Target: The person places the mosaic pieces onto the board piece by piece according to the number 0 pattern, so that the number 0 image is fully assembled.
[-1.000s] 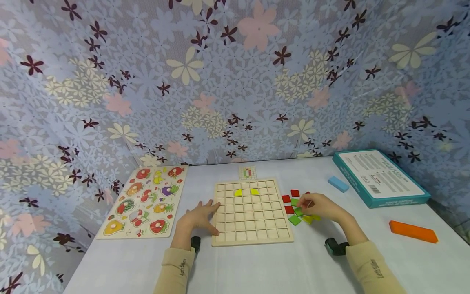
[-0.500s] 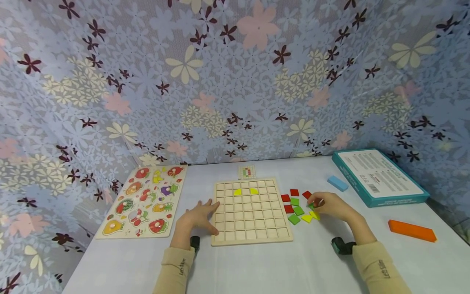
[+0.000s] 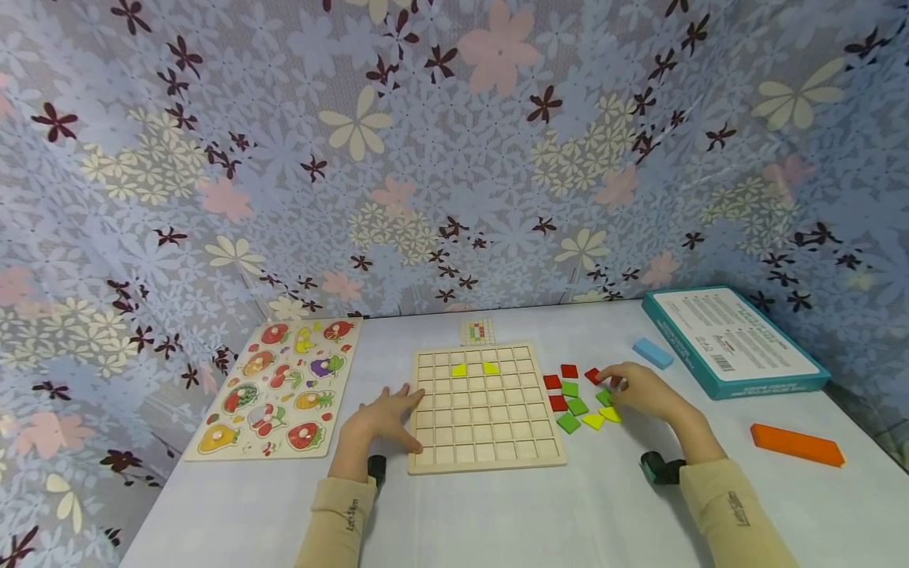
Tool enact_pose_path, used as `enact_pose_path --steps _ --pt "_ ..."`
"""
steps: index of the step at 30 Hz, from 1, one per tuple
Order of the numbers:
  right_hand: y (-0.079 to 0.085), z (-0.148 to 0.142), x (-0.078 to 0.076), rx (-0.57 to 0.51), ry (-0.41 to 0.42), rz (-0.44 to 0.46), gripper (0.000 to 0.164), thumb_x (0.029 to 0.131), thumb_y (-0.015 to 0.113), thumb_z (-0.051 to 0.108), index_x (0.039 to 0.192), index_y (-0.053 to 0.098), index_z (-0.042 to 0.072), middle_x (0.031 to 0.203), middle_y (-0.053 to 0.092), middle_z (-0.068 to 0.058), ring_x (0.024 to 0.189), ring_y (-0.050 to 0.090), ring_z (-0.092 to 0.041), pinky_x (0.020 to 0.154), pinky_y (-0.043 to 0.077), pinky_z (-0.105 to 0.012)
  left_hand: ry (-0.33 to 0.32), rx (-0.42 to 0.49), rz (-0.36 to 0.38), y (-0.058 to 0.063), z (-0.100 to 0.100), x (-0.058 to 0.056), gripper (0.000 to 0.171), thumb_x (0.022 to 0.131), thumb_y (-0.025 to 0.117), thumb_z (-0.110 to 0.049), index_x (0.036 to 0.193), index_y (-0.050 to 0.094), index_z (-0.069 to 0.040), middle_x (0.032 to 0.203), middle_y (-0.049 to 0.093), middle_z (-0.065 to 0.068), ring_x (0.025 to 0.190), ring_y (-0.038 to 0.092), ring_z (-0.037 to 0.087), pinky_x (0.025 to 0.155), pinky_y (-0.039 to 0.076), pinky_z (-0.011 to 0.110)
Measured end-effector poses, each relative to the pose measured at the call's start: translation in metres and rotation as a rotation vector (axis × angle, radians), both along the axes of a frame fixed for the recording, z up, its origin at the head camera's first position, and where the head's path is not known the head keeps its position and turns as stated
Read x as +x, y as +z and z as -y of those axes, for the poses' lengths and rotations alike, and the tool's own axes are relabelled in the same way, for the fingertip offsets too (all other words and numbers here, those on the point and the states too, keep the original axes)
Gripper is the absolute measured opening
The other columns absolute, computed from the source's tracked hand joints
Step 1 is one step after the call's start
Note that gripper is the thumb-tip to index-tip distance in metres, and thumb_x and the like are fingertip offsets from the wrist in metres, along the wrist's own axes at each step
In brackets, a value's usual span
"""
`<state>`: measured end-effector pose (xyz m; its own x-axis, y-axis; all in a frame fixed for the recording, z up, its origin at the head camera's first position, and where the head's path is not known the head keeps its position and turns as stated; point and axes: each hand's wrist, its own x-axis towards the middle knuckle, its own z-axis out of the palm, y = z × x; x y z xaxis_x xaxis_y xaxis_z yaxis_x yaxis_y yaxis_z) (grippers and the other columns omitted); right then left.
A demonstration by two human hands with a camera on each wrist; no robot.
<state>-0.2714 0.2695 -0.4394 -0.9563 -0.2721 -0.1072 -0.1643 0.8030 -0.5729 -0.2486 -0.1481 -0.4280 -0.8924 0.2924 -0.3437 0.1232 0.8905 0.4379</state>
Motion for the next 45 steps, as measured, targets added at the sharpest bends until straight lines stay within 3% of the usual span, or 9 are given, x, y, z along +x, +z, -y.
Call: enact_pose_path --steps 8,16,20,26,33,45 --pt "0.001 0.004 -0.015 0.034 0.012 -0.036 0.029 0.081 0.059 -0.003 0.11 0.062 0.0 0.096 0.059 -0.017 0.081 0.051 -0.026 0.069 0.051 -0.037 -0.003 0.004 0.006 0.001 0.0 -0.001 0.094 0.064 0.084 -0.029 0.143 0.036 -0.016 0.152 0.021 0.014 0.137 0.008 0.045 0.096 0.005 0.077" --pt "0.001 0.008 -0.025 0.067 -0.039 0.005 0.031 0.081 0.063 0.0 0.111 0.062 0.001 0.103 0.056 -0.021 0.089 0.051 -0.032 0.08 0.05 -0.047 -0.004 0.015 0.012 0.001 0.0 0.0 0.095 0.063 0.084 -0.028 0.143 0.036 -0.015 0.152 0.021 0.014 0.137 0.007 0.045 0.096 0.004 0.077" --pt "0.002 0.01 -0.026 0.087 -0.023 0.003 0.028 0.08 0.065 -0.002 0.108 0.064 0.0 0.102 0.056 -0.021 0.091 0.051 -0.034 0.084 0.048 -0.049 -0.003 0.013 0.013 0.0 -0.001 -0.001 0.094 0.064 0.084 -0.028 0.143 0.035 -0.016 0.152 0.02 0.013 0.138 0.007 0.045 0.096 0.005 0.077" --pt "0.002 0.011 -0.027 0.087 -0.016 -0.018 0.022 0.078 0.066 -0.004 0.099 0.063 0.0 0.097 0.057 -0.018 0.087 0.052 -0.032 0.082 0.049 -0.048 0.003 0.011 0.009 0.0 -0.001 0.0 0.094 0.064 0.084 -0.028 0.143 0.036 -0.016 0.152 0.021 0.013 0.138 0.008 0.045 0.097 0.005 0.076" --pt "0.003 0.013 -0.028 0.053 -0.046 0.018 0.018 0.077 0.067 -0.004 0.089 0.056 0.003 0.089 0.06 -0.011 0.078 0.052 -0.024 0.075 0.051 -0.039 0.017 0.01 0.013 0.001 -0.001 0.0 0.094 0.063 0.084 -0.028 0.143 0.037 -0.016 0.152 0.021 0.012 0.138 0.008 0.044 0.097 0.004 0.076" --pt "0.012 0.023 -0.027 0.017 -0.014 0.003 0.013 0.079 0.066 0.0 0.089 0.06 0.005 0.087 0.061 -0.008 0.079 0.051 -0.023 0.074 0.05 -0.038 0.008 0.014 0.002 0.0 0.0 0.0 0.094 0.063 0.084 -0.029 0.143 0.037 -0.016 0.152 0.022 0.013 0.137 0.008 0.045 0.096 0.005 0.077"
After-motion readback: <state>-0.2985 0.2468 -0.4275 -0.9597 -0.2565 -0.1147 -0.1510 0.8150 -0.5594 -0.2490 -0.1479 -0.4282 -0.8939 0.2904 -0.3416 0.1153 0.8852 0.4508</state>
